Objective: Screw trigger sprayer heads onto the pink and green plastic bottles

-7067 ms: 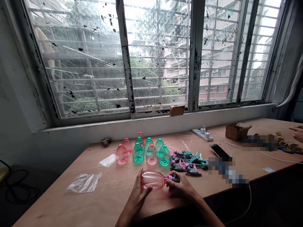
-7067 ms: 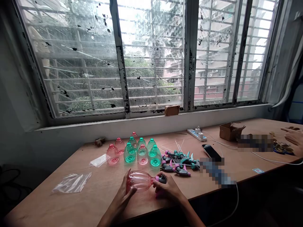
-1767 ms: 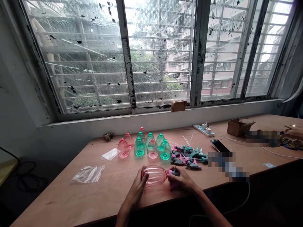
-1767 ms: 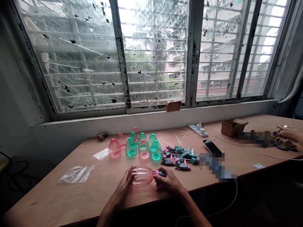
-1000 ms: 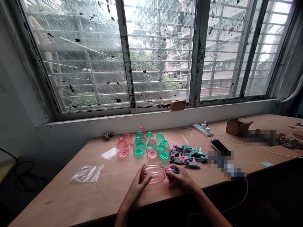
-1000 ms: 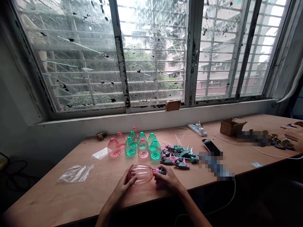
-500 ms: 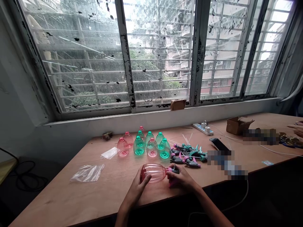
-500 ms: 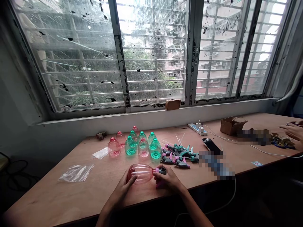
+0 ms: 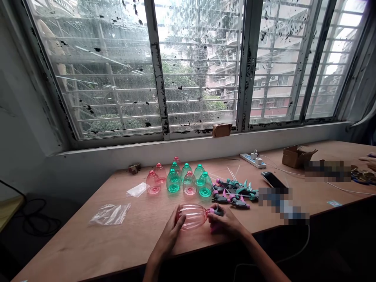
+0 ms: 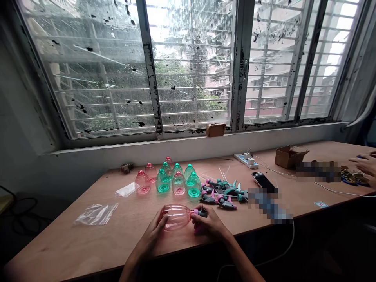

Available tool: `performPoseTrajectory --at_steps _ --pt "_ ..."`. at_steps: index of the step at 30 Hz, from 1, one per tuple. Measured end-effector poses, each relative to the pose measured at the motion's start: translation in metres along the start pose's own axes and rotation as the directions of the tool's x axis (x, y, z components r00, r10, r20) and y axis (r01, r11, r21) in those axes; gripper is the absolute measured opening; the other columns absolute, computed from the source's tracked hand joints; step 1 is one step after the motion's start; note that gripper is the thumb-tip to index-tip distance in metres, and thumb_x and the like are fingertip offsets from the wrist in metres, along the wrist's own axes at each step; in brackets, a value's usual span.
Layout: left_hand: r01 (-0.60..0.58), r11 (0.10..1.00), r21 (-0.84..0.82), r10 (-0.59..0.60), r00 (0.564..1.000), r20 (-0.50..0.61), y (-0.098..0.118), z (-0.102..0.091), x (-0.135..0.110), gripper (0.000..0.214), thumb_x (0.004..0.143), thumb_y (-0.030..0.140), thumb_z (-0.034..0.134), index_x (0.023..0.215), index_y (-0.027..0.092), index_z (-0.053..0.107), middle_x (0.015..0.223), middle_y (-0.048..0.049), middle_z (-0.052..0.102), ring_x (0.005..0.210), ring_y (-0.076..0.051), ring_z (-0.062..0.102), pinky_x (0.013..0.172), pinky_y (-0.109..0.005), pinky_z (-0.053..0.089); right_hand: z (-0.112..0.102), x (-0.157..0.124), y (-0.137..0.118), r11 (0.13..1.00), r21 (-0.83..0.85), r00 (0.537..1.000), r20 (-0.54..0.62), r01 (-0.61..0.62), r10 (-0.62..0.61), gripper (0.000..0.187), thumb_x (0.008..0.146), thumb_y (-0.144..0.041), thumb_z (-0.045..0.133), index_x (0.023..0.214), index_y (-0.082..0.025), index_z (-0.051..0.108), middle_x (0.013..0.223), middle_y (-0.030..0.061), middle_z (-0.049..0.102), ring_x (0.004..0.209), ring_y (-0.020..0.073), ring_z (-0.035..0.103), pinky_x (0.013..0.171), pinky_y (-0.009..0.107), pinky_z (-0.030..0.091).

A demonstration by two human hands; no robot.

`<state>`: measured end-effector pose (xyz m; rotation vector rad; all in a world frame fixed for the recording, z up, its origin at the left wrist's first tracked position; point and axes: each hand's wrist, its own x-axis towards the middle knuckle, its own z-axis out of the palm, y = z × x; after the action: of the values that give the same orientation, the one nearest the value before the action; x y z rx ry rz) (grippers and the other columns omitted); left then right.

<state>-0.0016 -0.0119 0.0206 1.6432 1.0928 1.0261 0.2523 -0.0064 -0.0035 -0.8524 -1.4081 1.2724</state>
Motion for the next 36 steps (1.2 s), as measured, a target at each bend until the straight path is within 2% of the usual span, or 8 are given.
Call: performPoseTrajectory --at_steps 3,8,14,22,25,29,32,36 --pt "-0.027 0.999 0.019 0.026 0.999 0.023 0.006 0.000 -0.004 0.070 0.087 0.051 0.057 0.144 0.019 0.033 0.156 -0.0126 0.033 0.146 -0.029 0.025 0.121 -0.045 0.016 0.000 0.001 0.000 1.000 0.012 1.000 -0.012 -0.006 0.006 0.040 0.073 -0.049 0.077 0.087 -0.018 0.057 0.066 -0.0007 0.067 0.055 0.0155 0.062 0.054 0.028 0.052" --pt "-0.065 0.997 0.039 0.064 0.997 0.041 0.012 0.003 -0.007 0.094 0.078 0.049 0.069 0.150 0.020 0.016 0.159 -0.0146 0.025 0.145 -0.030 0.024 0.121 -0.045 0.017 0.000 -0.001 -0.003 1.000 0.022 1.000 -0.010 -0.012 0.013 0.040 0.073 -0.049 0.077 0.087 -0.018 0.057 0.066 -0.0004 0.069 0.055 0.0162 0.064 0.053 0.027 0.051" --pt "-0.008 0.999 0.043 0.006 0.999 0.036 0.008 0.003 -0.001 0.076 0.090 0.059 0.045 0.150 0.018 0.022 0.157 -0.0163 0.029 0.146 -0.033 0.022 0.120 -0.051 0.012 0.001 -0.003 -0.006 1.000 0.020 1.000 -0.008 -0.008 0.008 0.037 0.074 -0.046 0.077 0.088 -0.018 0.057 0.067 0.0003 0.070 0.056 0.0165 0.065 0.054 0.027 0.050" --pt "-0.056 0.998 0.032 0.052 0.994 0.098 0.011 0.002 -0.007 0.104 0.073 0.048 0.075 0.152 0.024 0.012 0.159 -0.0151 0.024 0.146 -0.032 0.023 0.120 -0.048 0.017 -0.001 0.000 -0.003 1.000 0.021 1.000 0.001 -0.011 0.011 0.039 0.074 -0.048 0.077 0.087 -0.018 0.057 0.067 -0.0002 0.068 0.057 0.0159 0.064 0.055 0.027 0.050" --pt "-0.041 0.999 0.023 0.039 0.995 0.097 0.007 0.002 -0.004 0.101 0.079 0.056 0.066 0.153 0.020 0.007 0.159 -0.0170 0.022 0.146 -0.032 0.022 0.120 -0.049 0.016 -0.001 0.000 -0.001 1.000 0.025 1.000 0.015 -0.013 0.013 0.039 0.074 -0.049 0.077 0.087 -0.018 0.056 0.067 -0.0005 0.067 0.056 0.0157 0.063 0.054 0.027 0.050" --pt "-0.019 1.000 0.020 0.017 0.996 0.086 -0.001 0.001 0.000 0.083 0.088 0.059 0.048 0.151 0.015 0.017 0.158 -0.0183 0.025 0.146 -0.031 0.022 0.120 -0.049 0.015 -0.001 -0.002 -0.002 1.000 0.021 1.000 0.025 -0.014 0.013 0.039 0.073 -0.048 0.077 0.086 -0.018 0.057 0.068 0.0000 0.067 0.058 0.0159 0.063 0.056 0.027 0.050" --pt "-0.036 0.999 0.029 0.033 0.995 0.090 -0.004 0.002 0.001 0.081 0.087 0.055 0.056 0.150 0.018 0.021 0.156 -0.0160 0.030 0.144 -0.031 0.027 0.120 -0.047 0.019 -0.001 -0.002 -0.003 1.000 0.016 1.000 0.026 -0.014 0.014 0.038 0.073 -0.048 0.078 0.085 -0.018 0.058 0.068 -0.0001 0.067 0.058 0.0157 0.063 0.056 0.027 0.050" --pt "-0.080 0.995 0.057 0.075 0.994 0.085 -0.008 0.004 0.000 0.109 0.073 0.047 0.076 0.152 0.021 0.006 0.155 -0.0165 0.030 0.143 -0.032 0.029 0.119 -0.046 0.020 -0.002 -0.002 -0.003 1.000 0.022 0.999 0.028 -0.020 0.019 0.038 0.074 -0.048 0.076 0.086 -0.018 0.057 0.069 -0.0003 0.067 0.058 0.0156 0.063 0.056 0.028 0.051"
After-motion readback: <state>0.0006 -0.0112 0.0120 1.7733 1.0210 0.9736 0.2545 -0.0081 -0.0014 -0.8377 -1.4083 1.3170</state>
